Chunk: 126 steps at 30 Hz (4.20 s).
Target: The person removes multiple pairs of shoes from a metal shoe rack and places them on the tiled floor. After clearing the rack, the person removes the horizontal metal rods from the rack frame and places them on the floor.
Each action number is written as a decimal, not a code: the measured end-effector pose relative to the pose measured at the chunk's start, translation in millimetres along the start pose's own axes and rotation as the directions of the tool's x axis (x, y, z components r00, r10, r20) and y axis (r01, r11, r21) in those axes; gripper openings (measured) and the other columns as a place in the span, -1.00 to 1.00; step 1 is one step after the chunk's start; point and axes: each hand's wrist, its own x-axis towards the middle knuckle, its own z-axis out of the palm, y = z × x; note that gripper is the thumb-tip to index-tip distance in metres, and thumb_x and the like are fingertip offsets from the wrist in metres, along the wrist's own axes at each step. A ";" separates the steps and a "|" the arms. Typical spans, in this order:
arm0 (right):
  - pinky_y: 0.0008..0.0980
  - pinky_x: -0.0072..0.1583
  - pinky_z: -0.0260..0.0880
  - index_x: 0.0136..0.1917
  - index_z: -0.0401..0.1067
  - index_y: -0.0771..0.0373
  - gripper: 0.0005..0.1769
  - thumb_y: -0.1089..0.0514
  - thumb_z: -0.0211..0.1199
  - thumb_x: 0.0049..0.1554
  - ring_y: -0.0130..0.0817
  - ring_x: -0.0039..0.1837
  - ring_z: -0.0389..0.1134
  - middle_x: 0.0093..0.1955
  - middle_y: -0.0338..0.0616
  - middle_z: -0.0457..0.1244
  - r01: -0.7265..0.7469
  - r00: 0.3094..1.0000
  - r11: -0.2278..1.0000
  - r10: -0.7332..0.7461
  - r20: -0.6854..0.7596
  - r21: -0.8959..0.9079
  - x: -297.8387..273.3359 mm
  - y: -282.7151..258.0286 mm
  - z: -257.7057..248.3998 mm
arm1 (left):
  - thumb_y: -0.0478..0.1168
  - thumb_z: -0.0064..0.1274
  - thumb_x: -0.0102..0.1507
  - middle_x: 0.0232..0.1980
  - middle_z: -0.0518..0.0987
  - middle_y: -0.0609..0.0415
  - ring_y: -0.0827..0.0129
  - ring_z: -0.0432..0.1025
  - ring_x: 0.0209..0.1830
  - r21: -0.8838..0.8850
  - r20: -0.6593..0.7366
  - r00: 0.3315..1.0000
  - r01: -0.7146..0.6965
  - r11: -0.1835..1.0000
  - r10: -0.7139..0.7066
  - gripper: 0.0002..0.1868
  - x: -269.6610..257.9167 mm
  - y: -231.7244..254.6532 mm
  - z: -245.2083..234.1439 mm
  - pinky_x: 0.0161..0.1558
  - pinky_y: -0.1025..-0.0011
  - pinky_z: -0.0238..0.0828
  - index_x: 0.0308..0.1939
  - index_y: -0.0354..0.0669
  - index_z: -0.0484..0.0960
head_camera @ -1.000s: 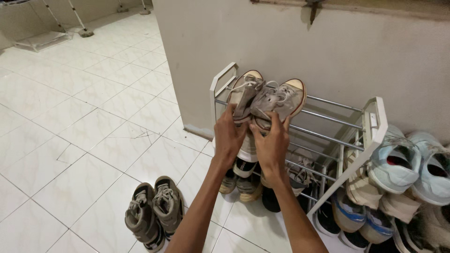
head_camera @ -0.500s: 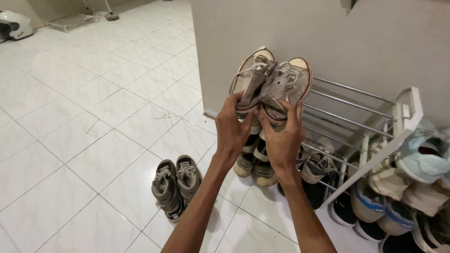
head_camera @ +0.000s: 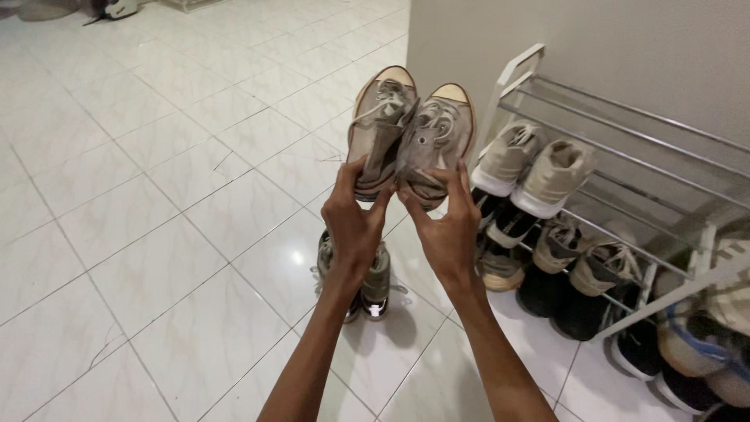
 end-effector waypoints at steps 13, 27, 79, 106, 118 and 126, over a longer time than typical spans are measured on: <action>-0.01 0.57 0.09 0.29 0.35 0.40 -0.35 0.17 0.53 0.00 -0.11 0.04 0.53 -0.06 -0.07 0.43 -0.178 0.918 0.934 0.044 0.394 0.311 -129.3 -25.7 153.3 | -0.33 0.31 0.17 0.02 0.62 -0.11 0.15 0.62 -0.07 0.291 -0.200 0.945 0.311 0.905 -0.260 -0.52 -102.1 -127.4 -135.5 -0.06 0.28 0.56 0.14 -0.32 0.51; -0.21 0.18 0.48 0.43 0.31 0.22 -0.21 0.20 0.50 -0.05 -0.25 0.12 0.49 0.00 -0.18 0.42 -0.530 0.595 0.846 0.318 0.738 0.063 -254.6 16.6 224.7 | -0.42 0.21 0.18 0.06 0.54 -0.13 0.08 0.58 0.00 0.346 -0.227 0.848 0.530 0.774 -0.479 -0.50 -212.1 -230.7 -167.0 -0.02 0.23 0.54 0.21 -0.34 0.49; -0.33 -0.03 0.51 0.08 0.53 0.28 -0.74 0.07 0.28 0.23 -0.25 -0.03 0.55 -0.06 0.01 0.46 -0.487 0.743 0.871 0.376 0.553 0.062 -206.7 46.0 136.3 | -0.29 0.01 0.32 0.05 0.61 -0.12 0.01 0.48 0.07 0.490 0.004 0.942 0.290 0.822 -0.336 -0.75 -176.4 -176.9 -93.3 0.11 0.13 0.40 0.06 -0.23 0.61; 0.04 0.24 0.28 0.37 0.20 0.30 -0.21 -0.07 0.53 0.09 0.16 0.33 0.25 0.28 0.17 0.20 -0.385 0.922 0.781 0.302 -0.243 -0.492 -35.9 194.8 -89.7 | -0.16 0.16 0.31 0.22 0.47 -0.31 -0.13 0.35 0.25 0.201 0.282 0.959 -0.053 0.978 -0.006 -0.38 -76.6 -64.2 234.0 0.22 0.07 0.33 0.34 -0.43 0.33; 0.12 0.34 0.26 0.63 -0.20 0.30 0.23 -0.01 0.56 0.01 0.33 0.44 0.18 0.50 0.40 0.04 -0.357 0.932 0.853 0.350 -0.090 -0.381 -19.0 213.6 -76.8 | -0.25 0.28 0.18 0.38 0.35 -0.45 -0.26 0.32 0.36 0.018 0.303 0.953 -0.029 0.999 0.023 -0.09 -46.2 -86.9 263.4 0.29 0.07 0.33 0.46 -0.55 0.11; 0.17 0.20 0.33 0.53 -0.02 0.16 0.08 0.01 0.61 -0.04 0.35 0.31 0.29 0.42 0.29 0.15 -0.405 0.910 0.821 0.406 -0.087 -0.402 -10.0 215.9 -76.6 | -0.28 0.34 0.16 0.32 0.45 -0.40 -0.26 0.40 0.29 -0.003 0.300 0.954 -0.016 1.000 0.016 -0.16 -40.7 -86.4 262.1 0.24 0.08 0.39 0.41 -0.43 0.21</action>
